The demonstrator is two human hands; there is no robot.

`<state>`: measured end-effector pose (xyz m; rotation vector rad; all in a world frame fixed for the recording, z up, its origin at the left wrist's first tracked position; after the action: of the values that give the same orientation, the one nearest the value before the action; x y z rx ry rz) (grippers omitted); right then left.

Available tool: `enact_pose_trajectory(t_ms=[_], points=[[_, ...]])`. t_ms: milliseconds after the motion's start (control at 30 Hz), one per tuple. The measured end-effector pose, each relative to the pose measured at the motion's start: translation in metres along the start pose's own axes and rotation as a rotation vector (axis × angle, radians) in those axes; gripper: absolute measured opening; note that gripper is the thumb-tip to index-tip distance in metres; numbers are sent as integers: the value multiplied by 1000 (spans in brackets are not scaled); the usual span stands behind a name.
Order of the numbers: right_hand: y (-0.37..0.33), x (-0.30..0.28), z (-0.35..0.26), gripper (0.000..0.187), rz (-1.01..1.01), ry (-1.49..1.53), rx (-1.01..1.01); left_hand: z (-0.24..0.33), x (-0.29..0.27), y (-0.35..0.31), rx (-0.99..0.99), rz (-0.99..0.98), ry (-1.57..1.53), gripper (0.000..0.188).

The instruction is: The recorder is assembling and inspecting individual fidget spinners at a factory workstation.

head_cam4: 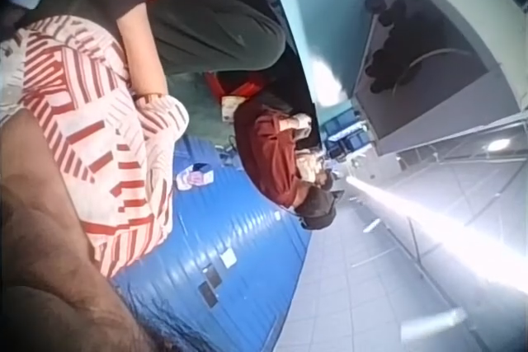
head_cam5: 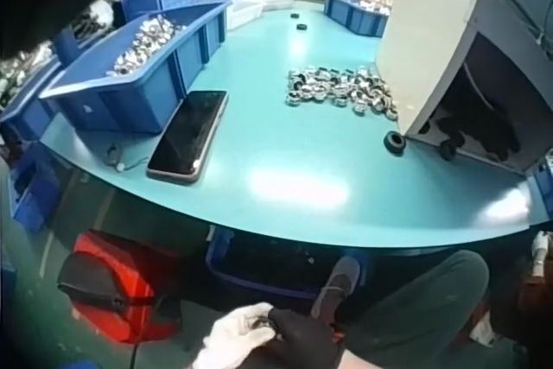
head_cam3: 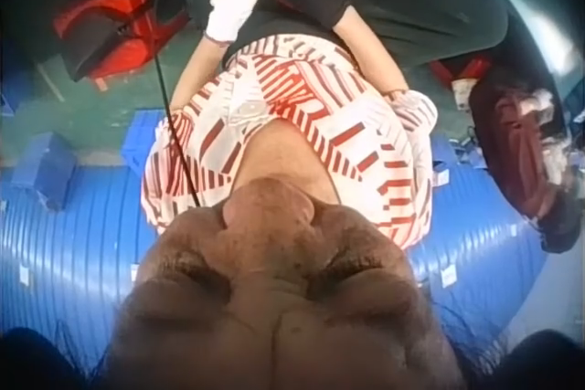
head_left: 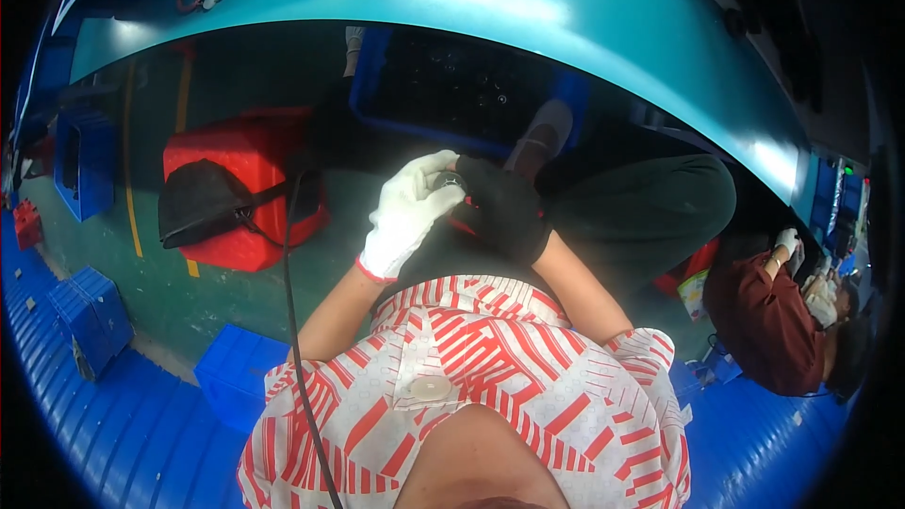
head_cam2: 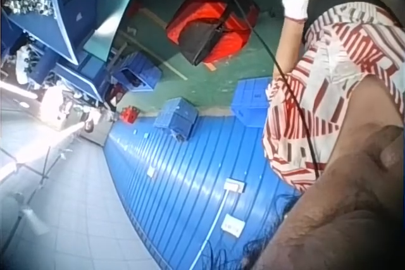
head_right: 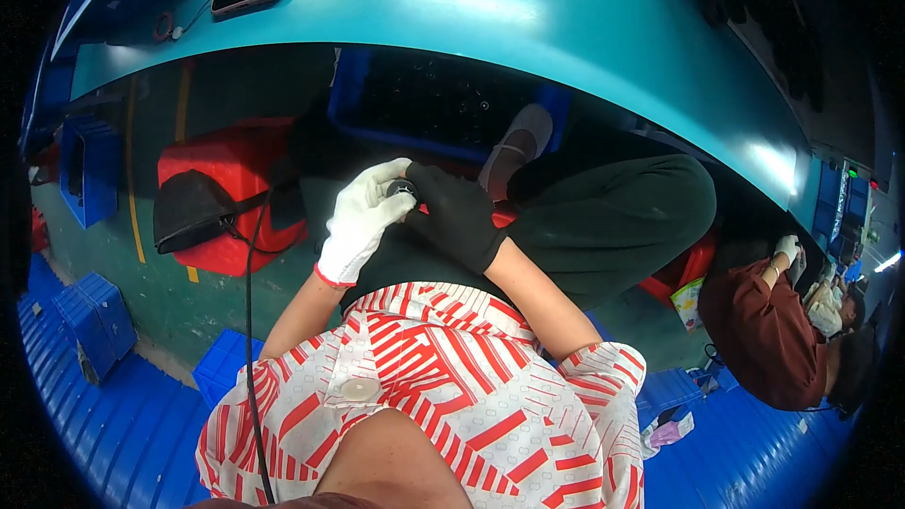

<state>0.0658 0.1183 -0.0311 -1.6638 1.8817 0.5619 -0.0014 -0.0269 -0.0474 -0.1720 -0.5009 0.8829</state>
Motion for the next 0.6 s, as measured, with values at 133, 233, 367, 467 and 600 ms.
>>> enact_pose_trajectory(t_ms=[133, 233, 367, 467, 600], points=[[-2, 3, 5, 36, -10, -22, -62, -3, -1, -1, 19, 24, 111, 47], [-5, 4, 6, 37, -36, 1, -19, -2, -4, 3, -52, -10, 170, 49], [-6, 10, 7, 38, -62, 46, 47, 6, -16, 9, -220, -161, 233, 56], [-5, 0, 2, 41, -181, 91, 79, 10, -18, 11, -20, -177, 393, 57], [-3, -6, -1, 44, -88, 81, 132, 7, -2, 3, -59, -7, -68, 54]])
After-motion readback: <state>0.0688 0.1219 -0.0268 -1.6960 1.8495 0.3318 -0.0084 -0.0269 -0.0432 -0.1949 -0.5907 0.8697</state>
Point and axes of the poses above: each hand's wrist, its own y-axis towards the middle knuckle, its own x-axis out of the palm, z = x × y, the point moved 1 cm from there along y, towards the middle knuckle, and after that the axes turned 9 degrees about x, right-handed, at the moved point
